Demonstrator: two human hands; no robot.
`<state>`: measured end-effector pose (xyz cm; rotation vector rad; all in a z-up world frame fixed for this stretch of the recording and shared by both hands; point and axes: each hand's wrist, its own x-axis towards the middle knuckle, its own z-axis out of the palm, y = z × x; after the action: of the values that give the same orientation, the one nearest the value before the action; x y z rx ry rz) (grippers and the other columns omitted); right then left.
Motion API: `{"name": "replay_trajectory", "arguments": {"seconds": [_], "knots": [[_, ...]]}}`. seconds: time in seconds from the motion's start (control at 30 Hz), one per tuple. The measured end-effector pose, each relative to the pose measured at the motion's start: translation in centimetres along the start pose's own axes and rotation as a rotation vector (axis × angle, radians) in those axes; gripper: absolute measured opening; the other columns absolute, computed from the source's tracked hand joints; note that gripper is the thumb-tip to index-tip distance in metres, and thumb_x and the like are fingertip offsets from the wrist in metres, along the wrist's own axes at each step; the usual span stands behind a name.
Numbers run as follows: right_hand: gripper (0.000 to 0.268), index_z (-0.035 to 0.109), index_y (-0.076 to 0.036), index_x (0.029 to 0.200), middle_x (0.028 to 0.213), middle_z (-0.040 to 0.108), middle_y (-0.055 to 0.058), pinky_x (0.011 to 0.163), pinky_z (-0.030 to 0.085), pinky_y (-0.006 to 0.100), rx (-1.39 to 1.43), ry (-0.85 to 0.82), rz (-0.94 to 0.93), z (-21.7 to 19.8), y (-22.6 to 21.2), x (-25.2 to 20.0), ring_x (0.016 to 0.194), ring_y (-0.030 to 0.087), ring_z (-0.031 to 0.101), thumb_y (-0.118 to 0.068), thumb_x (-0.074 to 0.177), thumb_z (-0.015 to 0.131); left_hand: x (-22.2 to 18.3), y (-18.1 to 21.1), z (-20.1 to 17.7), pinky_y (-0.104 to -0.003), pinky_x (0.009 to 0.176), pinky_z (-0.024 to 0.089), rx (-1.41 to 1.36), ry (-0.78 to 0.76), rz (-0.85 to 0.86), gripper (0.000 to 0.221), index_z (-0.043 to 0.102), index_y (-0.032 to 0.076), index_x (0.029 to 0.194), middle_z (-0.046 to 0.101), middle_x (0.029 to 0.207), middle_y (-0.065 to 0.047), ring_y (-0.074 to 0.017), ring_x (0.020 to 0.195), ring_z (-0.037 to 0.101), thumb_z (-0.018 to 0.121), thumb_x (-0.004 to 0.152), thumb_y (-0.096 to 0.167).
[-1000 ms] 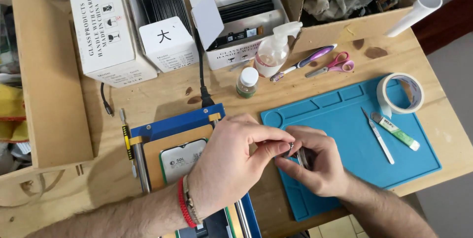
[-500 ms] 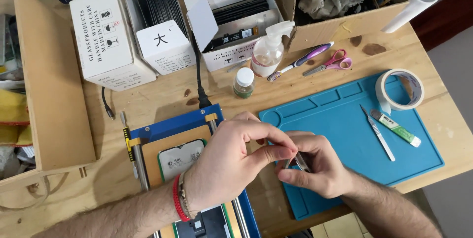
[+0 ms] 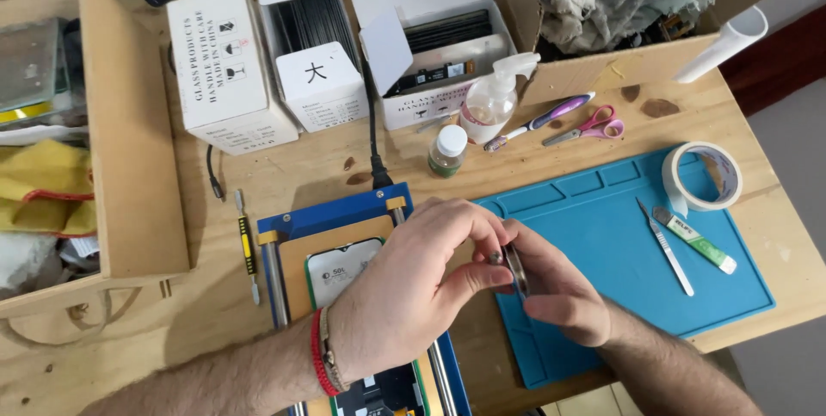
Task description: The person is preparing and using a thin cutting wire to separate the glass from a mobile phone LCD screen mounted on a heating plate.
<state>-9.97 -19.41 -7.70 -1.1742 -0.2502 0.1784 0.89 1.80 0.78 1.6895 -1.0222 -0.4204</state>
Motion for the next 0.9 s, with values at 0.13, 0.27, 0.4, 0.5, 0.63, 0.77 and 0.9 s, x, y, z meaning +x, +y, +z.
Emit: {"name": "replay_trajectory", "arguments": {"seconds": [0.13, 0.27, 0.4, 0.5, 0.63, 0.77, 0.9], "knots": [[0.041, 0.054, 0.0, 0.142, 0.116, 0.048, 0.009, 0.082, 0.043, 0.037, 0.003, -0.021, 0.007, 1.9, -2.2, 1.3, 0.093, 0.022, 0.046, -0.011, 0.102, 0.053, -1.0, 0.2, -2.1, -0.035, 0.081, 0.058, 0.063, 0.047, 0.011, 0.019, 0.055, 0.013, 0.102, 0.077, 0.099, -0.003, -0.0216, 0.091, 0.078, 0.074, 0.105, 0.012], [0.034, 0.063, -0.001, 0.142, 0.12, 0.061, 0.012, 0.086, 0.047, 0.033, -0.245, 0.028, -0.033, 3.2, -3.1, 2.9, 0.098, 0.02, 0.056, -0.004, 0.109, 0.065, -2.5, 0.8, -3.9, -0.032, 0.076, 0.057, 0.166, 0.242, 0.136, 0.014, 0.075, 0.009, 0.102, 0.076, 0.09, -0.002, -0.0191, 0.08, 0.071, 0.081, 0.098, 0.021], [0.026, 0.068, 0.0, 0.126, 0.113, 0.073, 0.014, 0.095, 0.059, 0.036, -0.337, 0.078, -0.158, 5.0, -3.7, 6.0, 0.104, 0.025, 0.072, 0.004, 0.101, 0.073, -4.4, 1.8, -5.5, -0.034, 0.072, 0.043, 0.113, 0.311, 0.111, 0.028, 0.056, 0.007, 0.095, 0.05, 0.093, -0.005, -0.0208, 0.077, 0.05, 0.046, 0.117, 0.021], [0.025, 0.074, -0.002, 0.118, 0.109, 0.08, 0.012, 0.096, 0.062, 0.034, -0.461, 0.161, -0.119, 6.2, -4.1, 8.2, 0.103, 0.022, 0.076, -0.003, 0.095, 0.081, -5.7, 2.0, -6.3, -0.037, 0.08, 0.045, 0.153, 0.306, 0.075, 0.069, 0.046, 0.005, 0.106, 0.046, 0.101, -0.007, -0.0221, 0.09, 0.045, 0.024, 0.109, 0.07], [0.024, 0.074, 0.002, 0.112, 0.1, 0.078, 0.012, 0.088, 0.062, 0.032, -0.522, 0.198, -0.168, 7.6, -4.2, 10.6, 0.095, 0.02, 0.074, -0.001, 0.091, 0.084, -6.8, 1.2, -6.8, -0.034, 0.08, 0.055, 0.162, 0.363, -0.129, 0.057, 0.054, 0.011, 0.131, 0.063, 0.108, 0.001, -0.0171, 0.085, 0.062, 0.083, 0.092, 0.043], [0.031, 0.073, -0.001, 0.107, 0.103, 0.076, 0.009, 0.084, 0.067, 0.028, -0.623, 0.196, -0.14, 8.6, -4.7, 12.1, 0.091, 0.016, 0.076, -0.004, 0.082, 0.091, -7.0, -0.5, -8.1, -0.033, 0.061, 0.052, 0.243, 0.543, -0.125, 0.033, 0.057, 0.012, 0.108, 0.067, 0.078, 0.003, -0.0159, 0.063, 0.064, 0.08, 0.101, 0.035], [0.04, 0.076, -0.004, 0.113, 0.105, 0.076, 0.007, 0.089, 0.077, 0.031, -0.791, 0.079, -0.127, 9.2, -6.8, 12.9, 0.094, 0.017, 0.08, -0.026, 0.081, 0.088, -7.1, -1.1, -9.3, -0.042, 0.06, 0.053, 0.323, 0.407, -0.125, 0.031, 0.053, 0.011, 0.099, 0.074, 0.074, -0.003, -0.0268, 0.07, 0.073, 0.08, 0.103, 0.027]]}}
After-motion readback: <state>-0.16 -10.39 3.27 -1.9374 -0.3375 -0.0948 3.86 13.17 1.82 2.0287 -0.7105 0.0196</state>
